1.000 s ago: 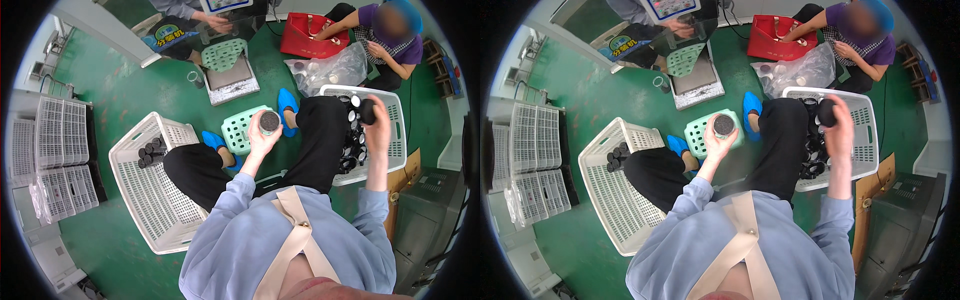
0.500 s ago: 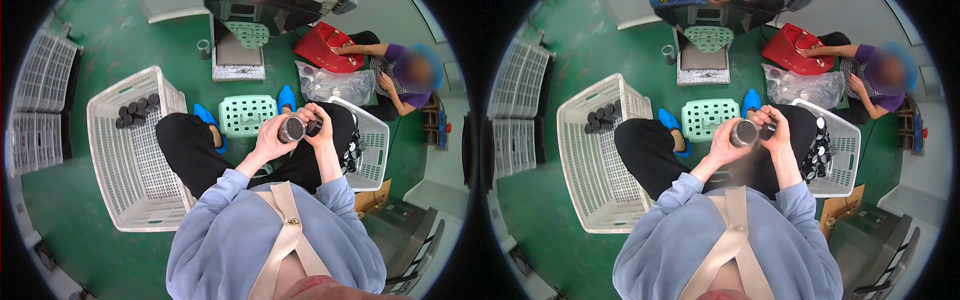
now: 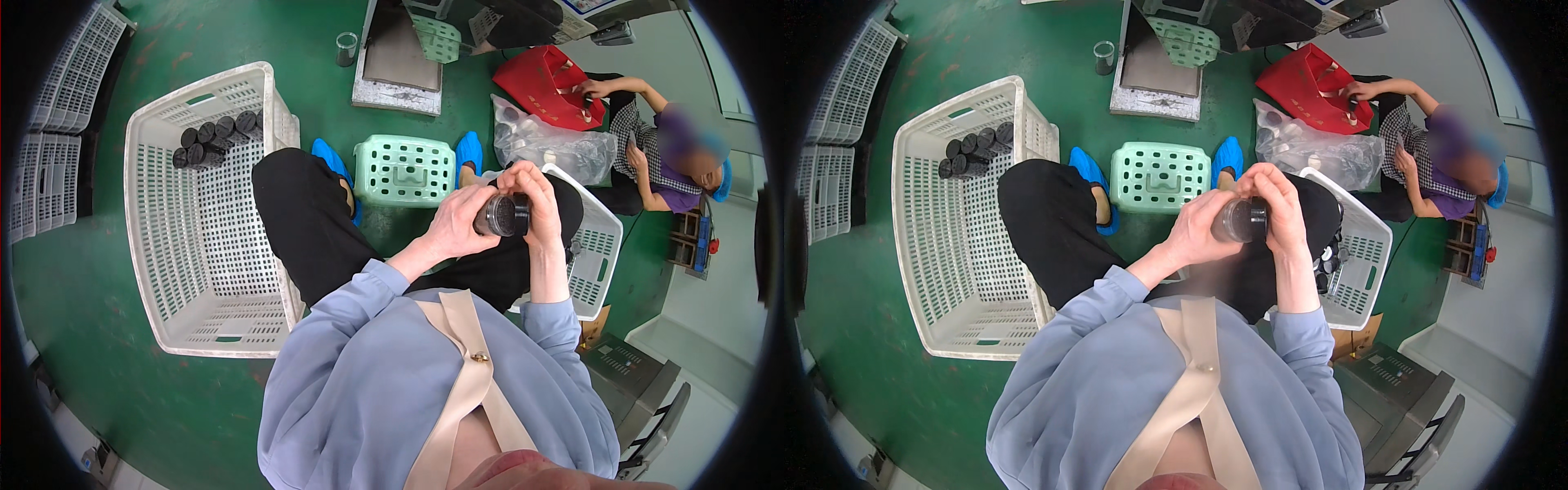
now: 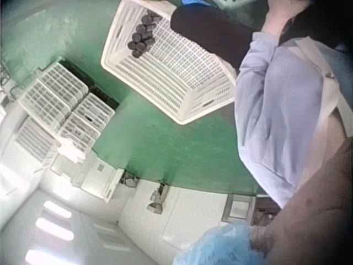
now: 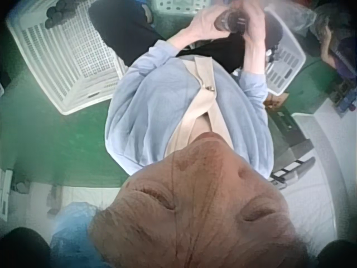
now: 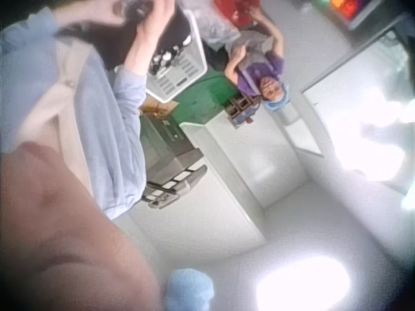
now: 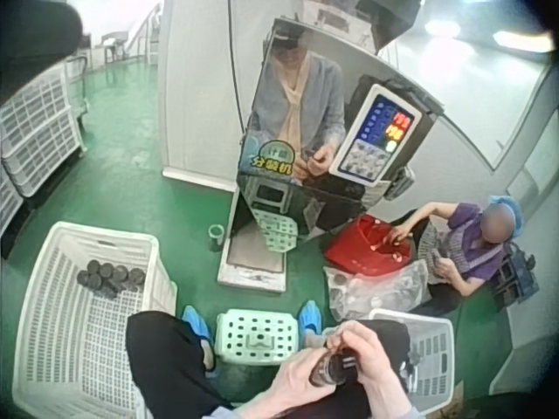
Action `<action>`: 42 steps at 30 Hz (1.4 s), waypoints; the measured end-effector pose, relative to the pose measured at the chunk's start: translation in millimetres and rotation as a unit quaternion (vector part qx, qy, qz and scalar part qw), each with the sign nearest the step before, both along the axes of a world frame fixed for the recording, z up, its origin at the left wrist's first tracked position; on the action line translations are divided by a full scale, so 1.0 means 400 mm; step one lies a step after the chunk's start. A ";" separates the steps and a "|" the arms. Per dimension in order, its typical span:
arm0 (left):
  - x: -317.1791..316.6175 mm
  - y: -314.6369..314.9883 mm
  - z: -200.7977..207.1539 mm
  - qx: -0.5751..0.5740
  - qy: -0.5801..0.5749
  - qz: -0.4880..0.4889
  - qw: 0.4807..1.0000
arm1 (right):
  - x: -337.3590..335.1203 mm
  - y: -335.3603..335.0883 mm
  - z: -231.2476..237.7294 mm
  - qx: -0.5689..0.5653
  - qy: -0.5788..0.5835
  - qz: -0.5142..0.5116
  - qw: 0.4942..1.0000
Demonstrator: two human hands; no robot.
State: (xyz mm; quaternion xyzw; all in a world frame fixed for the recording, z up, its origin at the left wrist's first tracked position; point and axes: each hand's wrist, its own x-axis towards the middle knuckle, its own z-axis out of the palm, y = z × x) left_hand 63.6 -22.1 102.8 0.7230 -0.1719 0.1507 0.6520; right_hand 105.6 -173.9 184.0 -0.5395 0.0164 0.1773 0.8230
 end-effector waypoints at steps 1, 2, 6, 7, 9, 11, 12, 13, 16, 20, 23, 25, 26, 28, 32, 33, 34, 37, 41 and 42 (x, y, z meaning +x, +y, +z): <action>-0.001 0.000 0.000 -0.002 0.002 0.001 1.000 | -0.005 0.003 0.013 -0.085 -0.016 0.009 0.996; 0.001 0.002 0.004 -0.001 0.001 -0.003 1.000 | -0.009 0.008 0.023 -0.169 -0.032 0.018 0.985; 0.001 -0.001 -0.005 0.001 -0.010 -0.005 1.000 | -0.031 0.048 0.052 -0.307 -0.118 0.033 0.944; -0.003 -0.003 -0.010 0.000 -0.009 -0.003 1.000 | -0.034 0.051 0.053 -0.371 -0.143 0.045 0.916; -0.007 -0.005 -0.015 -0.006 0.011 -0.028 1.000 | -0.046 0.068 0.062 -0.451 -0.179 0.037 0.873; -0.008 -0.004 -0.018 -0.005 0.012 -0.028 1.000 | -0.050 0.071 0.069 -0.474 -0.201 0.031 0.857; -0.009 -0.002 -0.018 -0.003 0.012 -0.029 0.999 | -0.050 0.064 0.072 -0.475 -0.256 0.044 0.840; -0.011 -0.001 -0.017 -0.003 0.013 -0.030 0.999 | -0.052 0.063 0.074 -0.476 -0.310 0.057 0.821; -0.013 0.003 -0.013 -0.029 0.032 -0.018 0.999 | -0.073 0.075 0.113 -0.526 -0.437 0.142 0.716; -0.012 0.006 -0.007 -0.034 0.007 -0.088 0.996 | -0.078 0.032 0.103 -0.533 -0.454 0.165 0.694; -0.012 0.007 -0.027 -0.028 0.020 -0.109 0.993 | -0.069 0.038 0.093 -0.517 -0.481 0.174 0.687; -0.012 0.024 -0.020 -0.042 0.051 -0.150 0.986 | -0.069 0.038 0.090 -0.507 -0.477 0.183 0.694; -0.012 0.026 -0.022 -0.045 0.056 -0.163 0.984 | -0.070 0.040 0.090 -0.503 -0.474 0.187 0.698; -0.015 0.022 -0.023 -0.047 0.067 -0.184 0.979 | -0.068 0.036 0.085 -0.471 -0.504 0.181 0.701; -0.022 0.001 -0.009 0.001 0.010 -0.126 0.992 | -0.100 0.042 0.072 -0.504 -0.516 0.056 0.691; -0.022 -0.003 -0.003 0.002 0.016 -0.099 0.995 | -0.116 0.061 0.078 -0.530 -0.490 0.010 0.692; -0.020 -0.006 0.003 0.004 0.022 -0.072 0.997 | -0.129 0.079 0.083 -0.553 -0.464 -0.036 0.691; -0.018 -0.002 -0.001 0.017 0.029 -0.097 0.995 | -0.139 0.088 0.032 -0.537 -0.425 -0.101 0.721; -0.016 0.016 0.005 -0.029 0.027 -0.181 0.983 | -0.132 0.063 0.040 -0.466 -0.491 -0.041 0.735; -0.021 0.020 0.006 -0.047 0.027 -0.213 0.976 | -0.129 0.053 0.051 -0.467 -0.488 -0.044 0.736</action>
